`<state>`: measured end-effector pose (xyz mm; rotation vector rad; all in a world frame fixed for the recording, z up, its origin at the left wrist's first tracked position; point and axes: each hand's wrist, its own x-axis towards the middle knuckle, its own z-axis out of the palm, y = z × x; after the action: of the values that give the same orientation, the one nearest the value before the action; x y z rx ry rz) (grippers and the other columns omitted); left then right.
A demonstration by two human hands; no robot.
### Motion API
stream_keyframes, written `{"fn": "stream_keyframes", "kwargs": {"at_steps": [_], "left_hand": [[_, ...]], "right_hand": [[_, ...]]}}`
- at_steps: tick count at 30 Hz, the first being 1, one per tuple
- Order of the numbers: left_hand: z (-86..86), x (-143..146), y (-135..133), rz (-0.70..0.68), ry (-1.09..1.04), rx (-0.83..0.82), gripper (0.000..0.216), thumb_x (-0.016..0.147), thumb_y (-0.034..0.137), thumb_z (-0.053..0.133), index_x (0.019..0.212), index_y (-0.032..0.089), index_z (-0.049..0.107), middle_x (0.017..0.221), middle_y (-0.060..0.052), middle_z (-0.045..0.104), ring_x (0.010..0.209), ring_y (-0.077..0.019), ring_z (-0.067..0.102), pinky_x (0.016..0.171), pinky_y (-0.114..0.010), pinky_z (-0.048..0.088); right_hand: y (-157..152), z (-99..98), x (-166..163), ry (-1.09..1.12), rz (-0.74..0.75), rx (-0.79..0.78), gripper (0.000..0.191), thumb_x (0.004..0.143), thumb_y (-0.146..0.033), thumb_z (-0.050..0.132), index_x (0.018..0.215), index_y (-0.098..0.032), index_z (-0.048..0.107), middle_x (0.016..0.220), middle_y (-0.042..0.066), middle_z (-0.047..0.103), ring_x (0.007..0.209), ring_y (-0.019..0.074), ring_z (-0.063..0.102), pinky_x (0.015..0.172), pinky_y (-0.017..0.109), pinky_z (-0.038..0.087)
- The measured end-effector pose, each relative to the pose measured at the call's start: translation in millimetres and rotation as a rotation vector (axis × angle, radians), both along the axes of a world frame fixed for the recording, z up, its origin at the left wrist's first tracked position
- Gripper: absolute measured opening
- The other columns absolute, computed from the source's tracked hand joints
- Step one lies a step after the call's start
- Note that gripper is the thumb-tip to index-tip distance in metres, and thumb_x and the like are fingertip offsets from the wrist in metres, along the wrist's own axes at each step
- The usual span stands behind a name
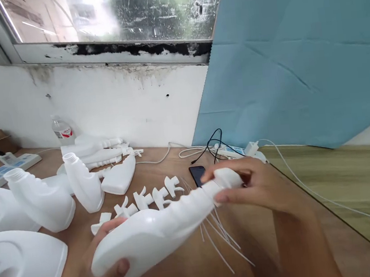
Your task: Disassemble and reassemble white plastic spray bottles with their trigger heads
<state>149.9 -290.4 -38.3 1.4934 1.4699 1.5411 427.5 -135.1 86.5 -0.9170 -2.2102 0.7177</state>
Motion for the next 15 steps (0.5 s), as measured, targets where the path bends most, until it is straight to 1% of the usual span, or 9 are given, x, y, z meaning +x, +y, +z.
{"fn": "stream_keyframes", "kwargs": {"at_steps": [2, 3, 4, 5, 6, 8, 10, 13, 15], "left_hand": [[-1.8, 5.8, -5.5, 0.187, 0.107, 0.142, 0.04, 0.079, 0.041, 0.067, 0.114, 0.025, 0.053, 0.099, -0.005, 0.07, 0.079, -0.023, 0.069, 0.059, -0.03, 0.059], [-2.9, 8.7, -6.6, 0.266, 0.156, 0.258, 0.042, 0.077, 0.031, 0.071, 0.114, 0.025, 0.053, 0.106, -0.006, 0.068, 0.09, -0.0247, 0.069, 0.066, -0.033, 0.06], [-4.2, 11.5, -6.7, 0.316, 0.196, 0.372, 0.047, 0.075, 0.022, 0.072, 0.117, 0.026, 0.052, 0.113, -0.007, 0.066, 0.099, -0.0261, 0.066, 0.074, -0.037, 0.06], [-5.9, 14.2, -6.2, 0.333, 0.226, 0.467, 0.05, 0.075, 0.016, 0.072, 0.119, 0.026, 0.051, 0.119, -0.008, 0.064, 0.106, -0.027, 0.064, 0.079, -0.04, 0.059], [-8.0, 16.8, -5.7, 0.328, 0.251, 0.535, 0.051, 0.075, 0.013, 0.071, 0.121, 0.027, 0.051, 0.122, -0.009, 0.062, 0.11, -0.0275, 0.062, 0.083, -0.043, 0.058], [-13.4, 21.1, -6.0, 0.292, 0.259, 0.579, 0.046, 0.079, 0.014, 0.067, 0.121, 0.028, 0.053, 0.126, -0.008, 0.06, 0.113, -0.0283, 0.059, 0.088, -0.048, 0.055], [-18.2, 23.8, -8.9, 0.22, 0.135, 0.475, 0.038, 0.08, 0.023, 0.068, 0.116, 0.027, 0.057, 0.122, -0.008, 0.063, 0.112, -0.0301, 0.06, 0.089, -0.05, 0.054], [-18.1, 26.1, -14.0, 0.154, -0.351, 0.055, 0.043, 0.07, 0.039, 0.076, 0.107, 0.021, 0.063, 0.1, -0.008, 0.072, 0.101, -0.034, 0.065, 0.082, -0.045, 0.057], [-11.4, 28.5, -14.9, 0.177, -0.758, -0.292, 0.048, 0.07, 0.043, 0.075, 0.11, 0.018, 0.065, 0.092, -0.008, 0.074, 0.099, -0.0353, 0.066, 0.081, -0.043, 0.057]], "right_hand": [[7.1, -10.1, -16.3, 0.158, -0.228, 0.112, 0.037, 0.063, -0.054, 0.078, 0.086, -0.024, 0.072, 0.089, 0.006, 0.071, 0.083, 0.0231, 0.066, 0.067, 0.034, 0.057], [9.7, -16.0, -25.4, 0.213, -0.353, 0.151, 0.038, 0.063, -0.057, 0.077, 0.08, -0.024, 0.071, 0.085, 0.005, 0.07, 0.082, 0.0228, 0.066, 0.07, 0.035, 0.056], [10.8, -21.9, -34.9, 0.238, -0.406, 0.111, 0.04, 0.067, -0.061, 0.071, 0.074, -0.022, 0.069, 0.079, 0.005, 0.069, 0.076, 0.0217, 0.065, 0.069, 0.036, 0.056], [10.2, -27.4, -44.6, 0.245, -0.356, 0.002, 0.046, 0.071, -0.067, 0.063, 0.07, -0.021, 0.068, 0.074, 0.006, 0.068, 0.07, 0.0206, 0.064, 0.067, 0.035, 0.055], [7.7, -32.3, -54.1, 0.251, -0.226, -0.155, 0.055, 0.073, -0.073, 0.055, 0.07, -0.02, 0.069, 0.074, 0.007, 0.069, 0.069, 0.0208, 0.065, 0.066, 0.035, 0.055], [-1.8, -39.8, -72.2, 0.361, 0.028, -0.439, 0.069, 0.071, -0.081, 0.046, 0.087, -0.019, 0.071, 0.092, 0.011, 0.071, 0.084, 0.0255, 0.067, 0.075, 0.038, 0.055], [-14.6, -44.6, -87.6, 0.522, 0.1, -0.59, 0.067, 0.072, -0.079, 0.05, 0.095, -0.019, 0.071, 0.11, 0.011, 0.069, 0.104, 0.0298, 0.063, 0.089, 0.043, 0.051], [-31.1, -48.8, -102.6, 0.779, 0.173, -0.67, 0.04, 0.086, -0.055, 0.051, 0.074, -0.021, 0.069, 0.088, 0.007, 0.073, 0.11, 0.0285, 0.061, 0.1, 0.048, 0.043], [-35.3, -50.7, -107.1, 0.902, 0.367, -0.654, 0.034, 0.088, -0.048, 0.051, 0.071, -0.023, 0.068, 0.083, 0.004, 0.073, 0.11, 0.0271, 0.061, 0.104, 0.049, 0.038]]}}
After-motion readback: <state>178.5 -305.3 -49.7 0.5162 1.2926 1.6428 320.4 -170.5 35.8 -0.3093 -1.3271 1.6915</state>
